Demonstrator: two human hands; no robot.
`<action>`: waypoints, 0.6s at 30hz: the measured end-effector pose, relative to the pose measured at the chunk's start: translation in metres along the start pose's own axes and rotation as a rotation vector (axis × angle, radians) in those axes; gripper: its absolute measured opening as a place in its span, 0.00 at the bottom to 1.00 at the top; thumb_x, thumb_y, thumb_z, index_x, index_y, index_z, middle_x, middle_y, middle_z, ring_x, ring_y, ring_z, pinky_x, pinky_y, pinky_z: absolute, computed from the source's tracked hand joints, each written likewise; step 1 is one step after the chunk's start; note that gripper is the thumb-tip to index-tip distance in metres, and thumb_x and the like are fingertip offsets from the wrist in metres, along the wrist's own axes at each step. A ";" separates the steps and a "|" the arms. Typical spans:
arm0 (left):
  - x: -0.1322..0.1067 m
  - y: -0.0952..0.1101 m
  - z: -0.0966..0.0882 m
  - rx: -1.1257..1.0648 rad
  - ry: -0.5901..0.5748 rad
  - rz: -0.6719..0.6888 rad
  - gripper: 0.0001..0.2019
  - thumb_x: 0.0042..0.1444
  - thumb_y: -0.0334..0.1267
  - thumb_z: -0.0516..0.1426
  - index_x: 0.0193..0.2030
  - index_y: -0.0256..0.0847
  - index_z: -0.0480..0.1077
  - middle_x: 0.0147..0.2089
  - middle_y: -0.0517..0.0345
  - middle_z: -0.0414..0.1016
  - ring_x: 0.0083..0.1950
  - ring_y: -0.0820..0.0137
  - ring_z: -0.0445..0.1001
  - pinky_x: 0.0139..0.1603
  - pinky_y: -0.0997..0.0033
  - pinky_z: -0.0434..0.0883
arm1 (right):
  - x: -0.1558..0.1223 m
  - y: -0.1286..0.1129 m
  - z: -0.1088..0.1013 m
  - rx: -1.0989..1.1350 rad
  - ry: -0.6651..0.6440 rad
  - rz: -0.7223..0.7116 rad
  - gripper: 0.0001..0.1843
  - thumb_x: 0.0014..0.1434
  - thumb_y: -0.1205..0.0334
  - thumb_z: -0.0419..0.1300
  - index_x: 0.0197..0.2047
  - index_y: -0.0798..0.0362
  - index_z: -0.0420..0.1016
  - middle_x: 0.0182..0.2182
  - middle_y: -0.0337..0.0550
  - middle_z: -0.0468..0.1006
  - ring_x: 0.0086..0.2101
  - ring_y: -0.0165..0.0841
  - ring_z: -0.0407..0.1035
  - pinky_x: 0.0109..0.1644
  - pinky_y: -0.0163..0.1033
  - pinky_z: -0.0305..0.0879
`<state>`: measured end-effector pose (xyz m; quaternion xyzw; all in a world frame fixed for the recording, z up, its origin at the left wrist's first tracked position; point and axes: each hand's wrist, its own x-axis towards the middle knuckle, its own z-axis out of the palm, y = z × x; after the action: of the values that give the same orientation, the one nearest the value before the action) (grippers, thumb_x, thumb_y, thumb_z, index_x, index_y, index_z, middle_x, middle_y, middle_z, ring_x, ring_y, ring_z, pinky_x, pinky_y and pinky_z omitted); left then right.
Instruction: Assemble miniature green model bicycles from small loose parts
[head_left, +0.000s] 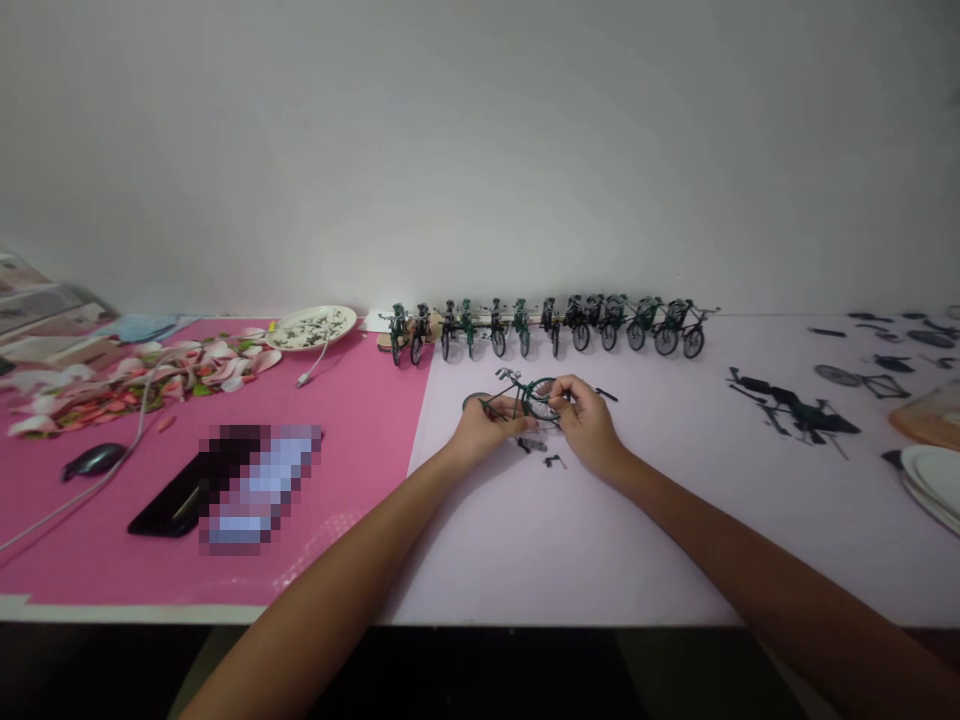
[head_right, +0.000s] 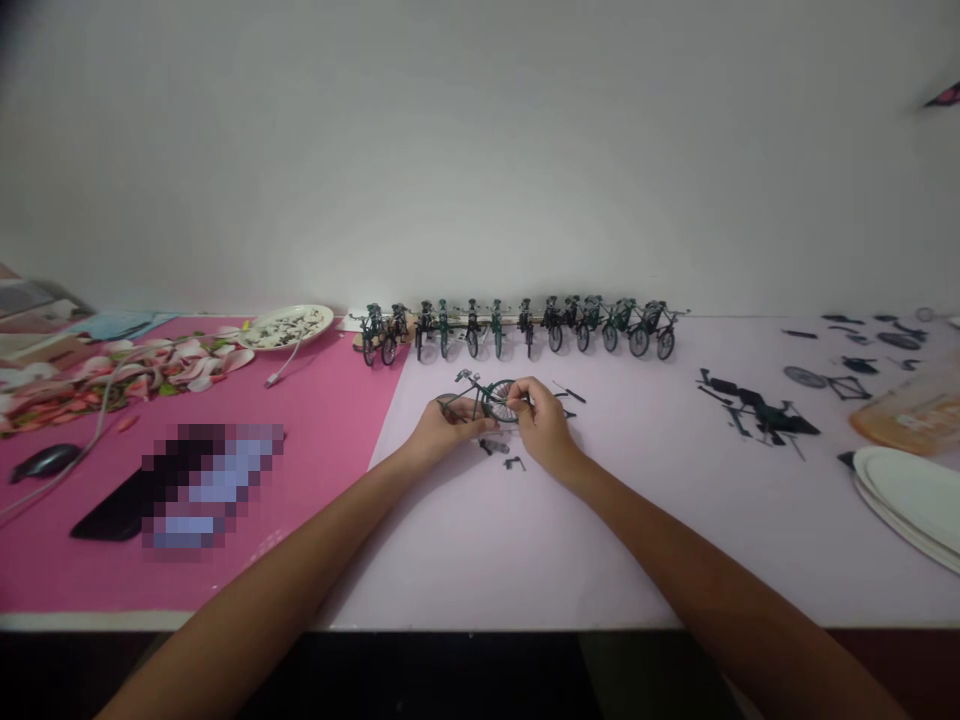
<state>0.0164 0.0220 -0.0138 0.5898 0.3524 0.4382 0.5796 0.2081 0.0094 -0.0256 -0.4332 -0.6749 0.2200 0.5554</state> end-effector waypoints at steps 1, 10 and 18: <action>0.000 0.001 0.000 0.000 -0.003 -0.002 0.18 0.38 0.42 0.76 0.32 0.33 0.81 0.31 0.49 0.82 0.30 0.67 0.77 0.35 0.66 0.76 | 0.000 0.000 0.000 0.007 0.001 0.002 0.12 0.67 0.51 0.58 0.35 0.48 0.67 0.36 0.45 0.76 0.36 0.38 0.68 0.34 0.40 0.63; 0.000 -0.001 0.000 -0.059 -0.018 -0.042 0.19 0.39 0.41 0.76 0.34 0.31 0.81 0.34 0.45 0.84 0.33 0.64 0.81 0.42 0.61 0.77 | -0.002 0.005 0.005 0.087 0.002 0.058 0.11 0.65 0.53 0.59 0.35 0.48 0.66 0.33 0.42 0.73 0.32 0.35 0.66 0.31 0.38 0.60; 0.000 -0.001 0.000 -0.070 -0.007 -0.065 0.22 0.37 0.44 0.77 0.35 0.31 0.80 0.36 0.44 0.84 0.35 0.62 0.82 0.46 0.57 0.77 | -0.003 0.010 0.006 0.094 0.007 0.063 0.12 0.66 0.50 0.60 0.36 0.48 0.67 0.34 0.42 0.73 0.30 0.34 0.65 0.30 0.38 0.63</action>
<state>0.0163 0.0218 -0.0151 0.5589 0.3538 0.4292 0.6150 0.2057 0.0134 -0.0364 -0.4285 -0.6481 0.2671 0.5701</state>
